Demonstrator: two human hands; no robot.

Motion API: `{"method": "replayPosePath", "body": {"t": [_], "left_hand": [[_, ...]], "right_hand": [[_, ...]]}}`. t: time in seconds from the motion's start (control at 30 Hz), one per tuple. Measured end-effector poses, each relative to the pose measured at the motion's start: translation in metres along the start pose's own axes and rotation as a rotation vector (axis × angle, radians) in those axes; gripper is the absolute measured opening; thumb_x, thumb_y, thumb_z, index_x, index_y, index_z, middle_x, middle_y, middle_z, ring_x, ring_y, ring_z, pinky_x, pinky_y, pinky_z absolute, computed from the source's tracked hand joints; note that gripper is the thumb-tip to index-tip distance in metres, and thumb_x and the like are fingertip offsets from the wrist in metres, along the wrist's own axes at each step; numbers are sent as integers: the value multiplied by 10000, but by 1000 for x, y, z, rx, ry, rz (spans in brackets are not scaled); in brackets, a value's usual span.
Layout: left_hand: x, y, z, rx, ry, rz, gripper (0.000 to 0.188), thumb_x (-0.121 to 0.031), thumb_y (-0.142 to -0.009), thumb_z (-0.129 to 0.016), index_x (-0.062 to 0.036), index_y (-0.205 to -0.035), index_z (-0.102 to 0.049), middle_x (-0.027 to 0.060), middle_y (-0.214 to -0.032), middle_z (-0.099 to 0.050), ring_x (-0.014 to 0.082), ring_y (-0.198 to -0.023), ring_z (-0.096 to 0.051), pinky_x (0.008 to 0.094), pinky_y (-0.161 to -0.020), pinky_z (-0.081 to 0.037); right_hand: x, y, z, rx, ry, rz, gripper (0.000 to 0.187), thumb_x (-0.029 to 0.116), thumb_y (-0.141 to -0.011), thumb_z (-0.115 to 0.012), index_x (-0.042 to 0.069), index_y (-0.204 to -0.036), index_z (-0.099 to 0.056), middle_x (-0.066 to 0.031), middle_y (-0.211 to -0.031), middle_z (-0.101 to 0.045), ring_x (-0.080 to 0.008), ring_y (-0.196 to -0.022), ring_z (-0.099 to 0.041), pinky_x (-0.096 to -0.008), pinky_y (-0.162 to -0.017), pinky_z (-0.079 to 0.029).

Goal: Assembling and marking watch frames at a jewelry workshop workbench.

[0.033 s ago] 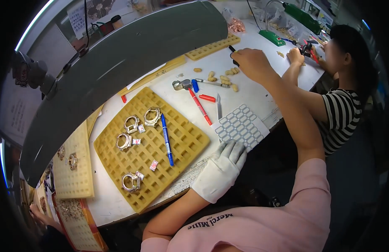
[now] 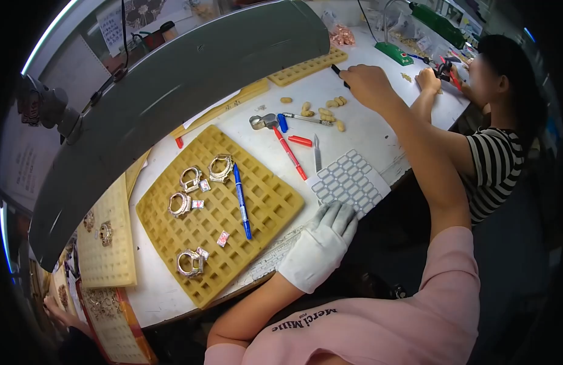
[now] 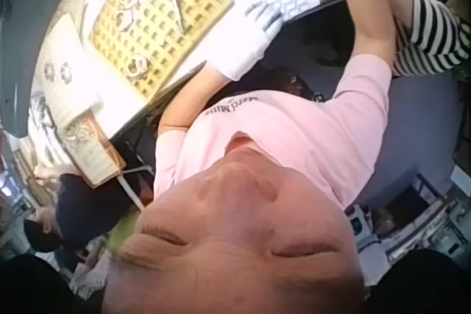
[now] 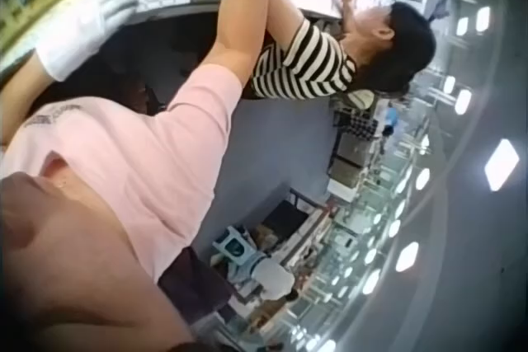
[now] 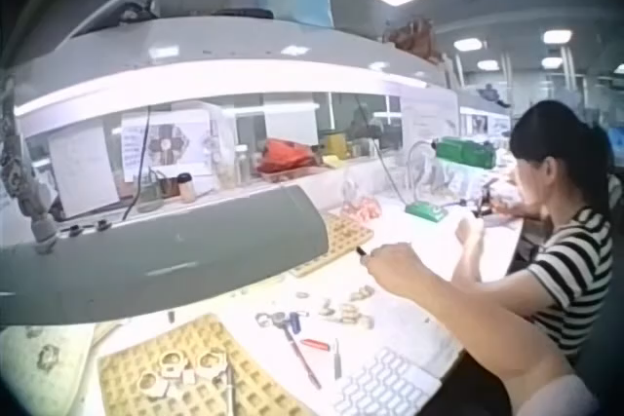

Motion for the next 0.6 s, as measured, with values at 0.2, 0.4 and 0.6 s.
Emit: {"method": "replayPosePath", "body": {"t": [0.2, 0.4, 0.6], "left_hand": [[1, 1, -3, -7, -54, 7, 615, -81, -665, -637, 66, -1250, -515, 206, -1292, -505, 361, -1249, -474, 466, -1101, -358], [1, 4, -3, 19, -58, 15, 625, -111, -681, -645, 63, -1265, -508, 211, -1297, -502, 362, -1249, -471, 455, -1092, -369], [0, 1, -6, -40, -101, 4, 504, -115, -756, -554, 59, -1229, -547, 195, -1268, -530, 346, -1234, -491, 448, -1075, -386]], "right_hand": [[-75, 4, -87, 511, 354, -254, 195, 98, -792, -677, 118, -986, -691, -63, -972, -717, -238, -920, -699, -361, -702, -562], [-70, -5, -103, 635, 433, -155, 142, 91, -816, -658, 93, -920, -754, -51, -937, -738, -243, -859, -714, -385, -626, -572], [-80, -1, -74, 318, 363, -122, 188, 100, -843, -594, 130, -1025, -631, -59, -841, -700, -251, -806, -703, -393, -632, -540]]}}
Point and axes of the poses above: each hand's wrist, its own y-axis away from the middle knuckle, its own z-axis out of the back of the hand, x = y × z, the point moved 5 cm from there along -y, towards the middle knuckle
